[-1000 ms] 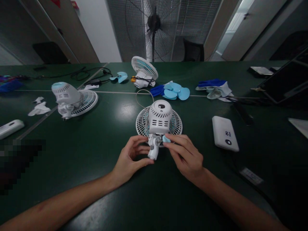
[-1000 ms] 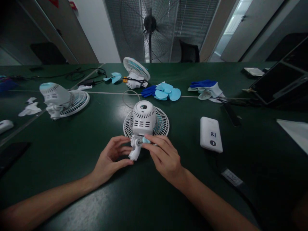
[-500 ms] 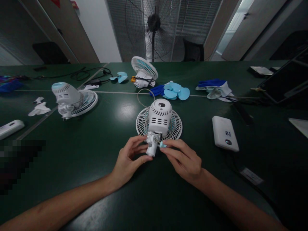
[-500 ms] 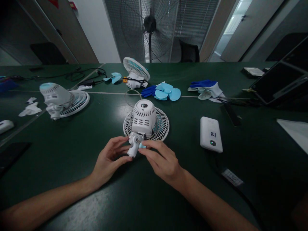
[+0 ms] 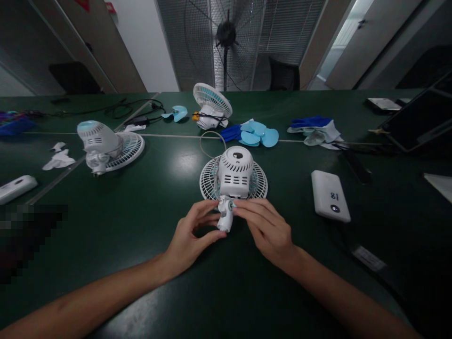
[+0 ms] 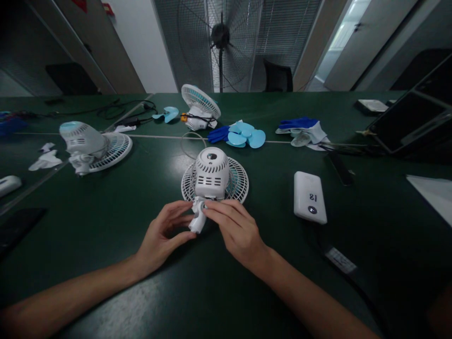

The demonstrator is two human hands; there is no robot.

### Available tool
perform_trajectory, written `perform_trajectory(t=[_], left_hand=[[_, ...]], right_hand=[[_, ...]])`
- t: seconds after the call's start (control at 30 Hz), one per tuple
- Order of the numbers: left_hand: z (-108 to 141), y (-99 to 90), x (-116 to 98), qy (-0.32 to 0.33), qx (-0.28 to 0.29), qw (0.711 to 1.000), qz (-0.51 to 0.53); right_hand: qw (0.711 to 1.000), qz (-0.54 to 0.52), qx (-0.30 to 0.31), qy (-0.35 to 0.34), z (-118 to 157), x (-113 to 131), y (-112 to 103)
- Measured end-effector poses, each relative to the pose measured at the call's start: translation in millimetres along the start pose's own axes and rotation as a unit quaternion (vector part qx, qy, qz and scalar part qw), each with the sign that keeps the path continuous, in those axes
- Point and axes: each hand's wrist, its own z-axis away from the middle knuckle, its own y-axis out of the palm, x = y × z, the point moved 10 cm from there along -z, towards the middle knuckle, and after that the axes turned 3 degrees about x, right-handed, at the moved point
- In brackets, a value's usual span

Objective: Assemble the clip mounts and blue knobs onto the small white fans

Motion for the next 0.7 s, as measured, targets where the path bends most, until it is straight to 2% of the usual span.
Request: perform_trajectory(t=[0.1, 0.3, 0.53, 0.7], left_hand=[[0, -1.6, 0, 0.005, -0.004, 1.0, -0.009], [0, 0.2, -4, 0.014, 0.005, 1.0, -0.011], [1, 1.2, -8, 0.031, 0.014, 0.997, -0.072], [1, 11.0, -16, 0.059, 0.06, 0.986, -0.146]], right_hand=[[1.0, 0.025, 0.016, -0.005, 0, 1, 3], [0.992, 0.076, 0.088, -0.057, 1, 15, 18], [0.986, 0.068, 0.139, -0.055, -2, 20, 24], [0.99, 0.051, 0.124, -0.052, 0, 18, 21]])
